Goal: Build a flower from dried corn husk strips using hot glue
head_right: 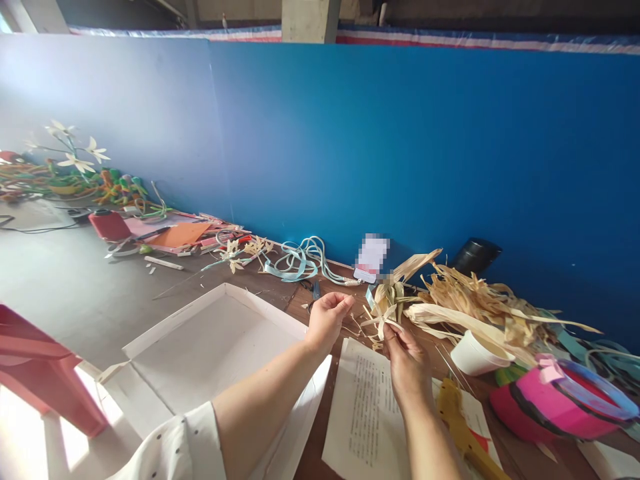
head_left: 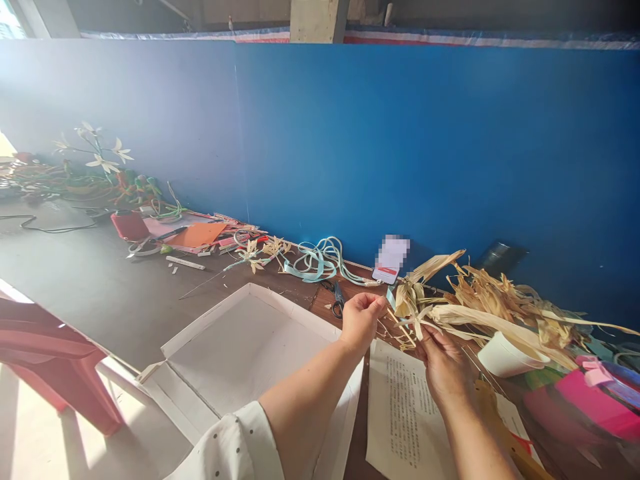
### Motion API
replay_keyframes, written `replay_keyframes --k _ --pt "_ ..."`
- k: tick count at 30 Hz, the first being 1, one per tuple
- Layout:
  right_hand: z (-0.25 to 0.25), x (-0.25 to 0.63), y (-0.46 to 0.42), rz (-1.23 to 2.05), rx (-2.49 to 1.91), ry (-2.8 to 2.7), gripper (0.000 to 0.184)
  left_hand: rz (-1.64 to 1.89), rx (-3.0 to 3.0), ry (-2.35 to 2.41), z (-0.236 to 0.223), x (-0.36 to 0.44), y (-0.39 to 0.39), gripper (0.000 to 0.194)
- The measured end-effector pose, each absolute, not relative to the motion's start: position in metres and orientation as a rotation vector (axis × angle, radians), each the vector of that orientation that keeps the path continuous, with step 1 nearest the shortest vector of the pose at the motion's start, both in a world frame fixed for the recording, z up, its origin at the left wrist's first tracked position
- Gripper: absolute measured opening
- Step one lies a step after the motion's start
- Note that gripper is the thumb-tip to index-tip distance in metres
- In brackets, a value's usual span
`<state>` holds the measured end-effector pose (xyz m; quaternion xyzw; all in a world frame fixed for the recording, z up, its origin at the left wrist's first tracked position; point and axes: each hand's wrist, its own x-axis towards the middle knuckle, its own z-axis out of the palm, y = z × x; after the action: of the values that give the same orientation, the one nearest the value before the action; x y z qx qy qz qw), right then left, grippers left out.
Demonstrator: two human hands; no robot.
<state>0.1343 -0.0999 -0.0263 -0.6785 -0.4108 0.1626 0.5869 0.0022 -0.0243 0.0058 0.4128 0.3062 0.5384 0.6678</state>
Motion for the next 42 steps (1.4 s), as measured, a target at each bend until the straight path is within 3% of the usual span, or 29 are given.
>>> replay_keyframes --k 6,13,20,36,42 --pt "-0.033 0.138 -0.1 0.519 -1.516 -0.896 0.036 1.125 1.093 0.62 -0.007 0.009 -0.022 0.026" --pt "-0.03 0.137 -0.103 0.595 -1.489 -0.889 0.032 1.089 1.201 0.702 -0.007 0.005 -0.024 0.046" --pt "-0.023 0.131 -0.105 0.557 -1.591 -0.955 0.032 0.961 1.087 0.639 -0.001 0.004 -0.027 0.048" --pt "-0.021 0.128 -0.103 0.522 -1.568 -1.029 0.033 0.923 0.994 0.743 -0.005 0.008 -0.025 0.033" --pt "-0.023 0.132 -0.103 0.605 -1.589 -1.043 0.029 1.25 1.408 0.869 -0.001 -0.004 -0.016 0.028"
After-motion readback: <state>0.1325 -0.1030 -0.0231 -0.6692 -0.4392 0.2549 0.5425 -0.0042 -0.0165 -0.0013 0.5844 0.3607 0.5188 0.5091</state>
